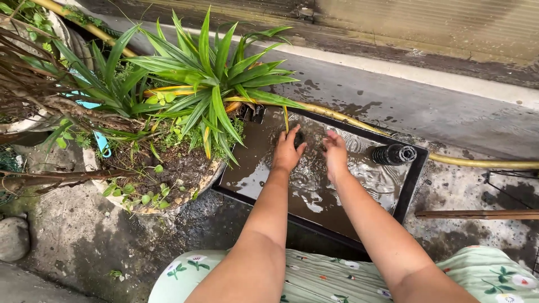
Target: Cleaning small black plastic pots and components in a tray filled with water.
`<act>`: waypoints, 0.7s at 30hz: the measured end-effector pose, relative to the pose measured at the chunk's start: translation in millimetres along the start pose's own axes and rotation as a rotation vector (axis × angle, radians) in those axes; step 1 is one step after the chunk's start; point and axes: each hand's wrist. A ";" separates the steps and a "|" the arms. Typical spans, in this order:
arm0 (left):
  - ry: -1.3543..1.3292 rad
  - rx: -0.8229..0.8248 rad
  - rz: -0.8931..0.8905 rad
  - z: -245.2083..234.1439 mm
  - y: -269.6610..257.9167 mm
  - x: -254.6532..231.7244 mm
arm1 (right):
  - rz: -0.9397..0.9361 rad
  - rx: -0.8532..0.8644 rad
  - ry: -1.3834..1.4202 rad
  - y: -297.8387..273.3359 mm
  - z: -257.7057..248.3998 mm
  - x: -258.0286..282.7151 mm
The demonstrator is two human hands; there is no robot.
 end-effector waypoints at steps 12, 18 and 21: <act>-0.061 -0.035 -0.087 17.0 44.3 46.1 | 0.079 0.389 0.079 16.1 34.7 -1.7; -0.725 0.021 -0.207 -27.2 1.1 -9.2 | 0.122 -0.521 -0.453 137.1 -50.8 -139.9; -0.909 -0.014 -0.267 -10.7 17.4 16.8 | 0.329 -0.682 -0.633 130.3 -92.8 -150.8</act>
Point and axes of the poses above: each hand's wrist, its own y-axis towards the middle knuckle, its own z-axis out of the palm, x = y × z, and after that the axes turned 3 degrees about y, right-handed
